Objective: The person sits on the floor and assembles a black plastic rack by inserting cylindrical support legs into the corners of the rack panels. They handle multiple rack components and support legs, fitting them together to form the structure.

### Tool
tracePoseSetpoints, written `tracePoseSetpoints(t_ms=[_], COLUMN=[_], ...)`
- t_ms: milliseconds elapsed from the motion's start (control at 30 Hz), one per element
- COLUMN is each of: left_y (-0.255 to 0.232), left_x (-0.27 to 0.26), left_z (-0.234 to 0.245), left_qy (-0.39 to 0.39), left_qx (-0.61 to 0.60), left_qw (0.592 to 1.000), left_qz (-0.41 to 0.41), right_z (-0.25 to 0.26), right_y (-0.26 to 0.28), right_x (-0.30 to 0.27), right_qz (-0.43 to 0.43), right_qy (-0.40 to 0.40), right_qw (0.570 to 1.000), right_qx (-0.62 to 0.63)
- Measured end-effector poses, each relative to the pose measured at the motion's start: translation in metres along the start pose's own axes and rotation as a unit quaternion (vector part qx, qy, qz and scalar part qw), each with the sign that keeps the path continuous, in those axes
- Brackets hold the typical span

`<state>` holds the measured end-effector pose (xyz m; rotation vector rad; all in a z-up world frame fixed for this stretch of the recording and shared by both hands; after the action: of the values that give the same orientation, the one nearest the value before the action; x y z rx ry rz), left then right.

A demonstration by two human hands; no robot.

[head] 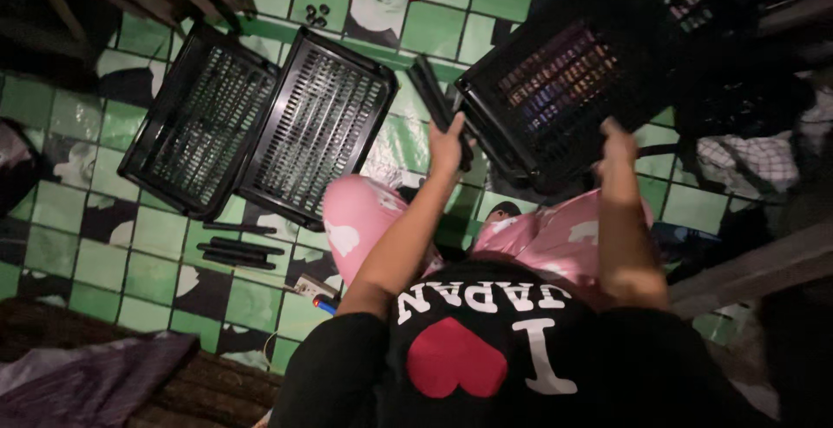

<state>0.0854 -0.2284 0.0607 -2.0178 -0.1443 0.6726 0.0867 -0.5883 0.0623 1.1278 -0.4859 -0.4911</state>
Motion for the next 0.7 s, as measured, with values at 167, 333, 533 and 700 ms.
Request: tracePoseSetpoints(t_ms=[167,333,533,700], left_y=[0.006,-0.054,-0.084,-0.101], left_x=[0.003,-0.014,-0.029,-0.041], left_z=[0.010,0.013,0.011,0.004], left_qy=[-0.023,-0.058,-0.078,-0.052], left_qx=[0.042,0.188,0.175,0.257], left_qw=[0.999,0.950,0.959,0.940], left_qz=[0.013,-0.241,-0.207,-0.217], right_z=[-0.041,-0.098,-0.201,-0.211], right_y=[-0.042,-0.048,-0.012,0.023], right_x=[-0.050,-0.108,-0.165,-0.201], right_qz=[-0.359,-0.477,-0.528,-0.485], right_qy=[-0.063,-0.130,0.033,0.432], right_qw=[0.896,0.849,0.698,0.619], right_qx=[0.255,0.188,0.482,0.441])
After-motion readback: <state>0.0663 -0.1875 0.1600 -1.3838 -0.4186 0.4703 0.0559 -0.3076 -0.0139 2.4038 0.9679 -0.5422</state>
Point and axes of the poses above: each hand's wrist, its own x-axis towards the middle knuckle, its own z-axis out of the back of the hand, y = z × x, the point moved 6 cm from there along x, towards the middle knuckle, and after that the axes turned 8 degrees about -y, right-handed, at the moved point
